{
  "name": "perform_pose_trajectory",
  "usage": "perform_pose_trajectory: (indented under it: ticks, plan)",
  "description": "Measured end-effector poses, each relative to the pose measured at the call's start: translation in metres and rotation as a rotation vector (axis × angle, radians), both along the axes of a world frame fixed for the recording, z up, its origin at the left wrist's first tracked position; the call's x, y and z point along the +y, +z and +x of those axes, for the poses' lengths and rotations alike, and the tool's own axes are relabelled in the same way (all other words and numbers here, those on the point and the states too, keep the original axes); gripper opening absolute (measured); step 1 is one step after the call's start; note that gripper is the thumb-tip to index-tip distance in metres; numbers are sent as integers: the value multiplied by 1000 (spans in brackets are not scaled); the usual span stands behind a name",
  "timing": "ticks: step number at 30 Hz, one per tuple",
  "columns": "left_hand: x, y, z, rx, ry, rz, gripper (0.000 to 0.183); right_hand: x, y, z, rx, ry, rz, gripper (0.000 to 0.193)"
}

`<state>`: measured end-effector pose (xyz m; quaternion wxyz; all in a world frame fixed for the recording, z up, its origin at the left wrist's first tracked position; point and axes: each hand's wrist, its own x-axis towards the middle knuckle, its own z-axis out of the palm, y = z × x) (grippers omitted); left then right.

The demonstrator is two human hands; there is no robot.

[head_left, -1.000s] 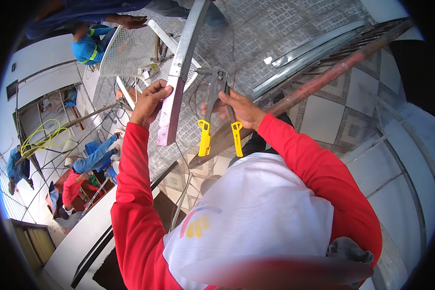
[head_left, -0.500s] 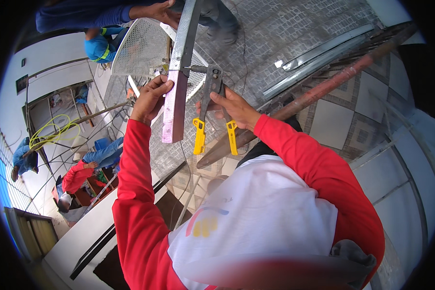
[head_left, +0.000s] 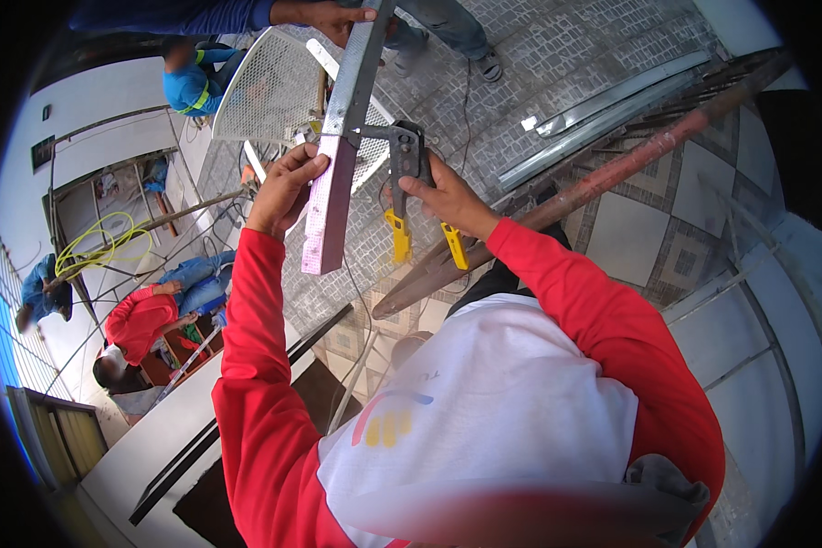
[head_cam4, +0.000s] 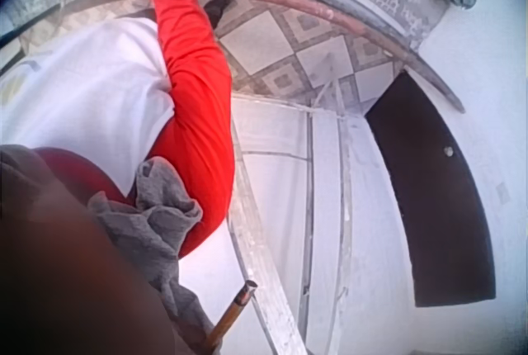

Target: The person uses a rivet gun to fasten a pink plastic strip to a long metal bar held by another worker. The person then measures the assembly with a tape measure and marks it with a pencil. The work takes place on a tiled floor with tools and materials nearby.

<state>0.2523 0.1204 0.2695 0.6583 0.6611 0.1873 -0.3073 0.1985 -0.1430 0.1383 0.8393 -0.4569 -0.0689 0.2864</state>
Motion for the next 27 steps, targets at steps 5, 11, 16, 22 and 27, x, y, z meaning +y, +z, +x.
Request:
perform_pose_trajectory:
  ticks: [5, 11, 16, 22, 27]
  plan:
    - [10, 0, -7, -7, 8, -15, 12, -4, 7, 4, -431, -69, -599, 46]
    - [13, 6, -15, -20, 28, 31, 18, -8, 21, 17, 147, 111, -54, 51]
    - [9, 15, -24, -15, 79, 32, 22, -3, 27, 7, -468, -119, -693, 52]
    - [17, 11, -39, 19, 130, 13, 27, -13, 31, 9, -424, -26, -642, 48]
    - [25, 3, -45, 15, 165, -96, 34, -23, 25, 9, -249, -14, -466, 40]
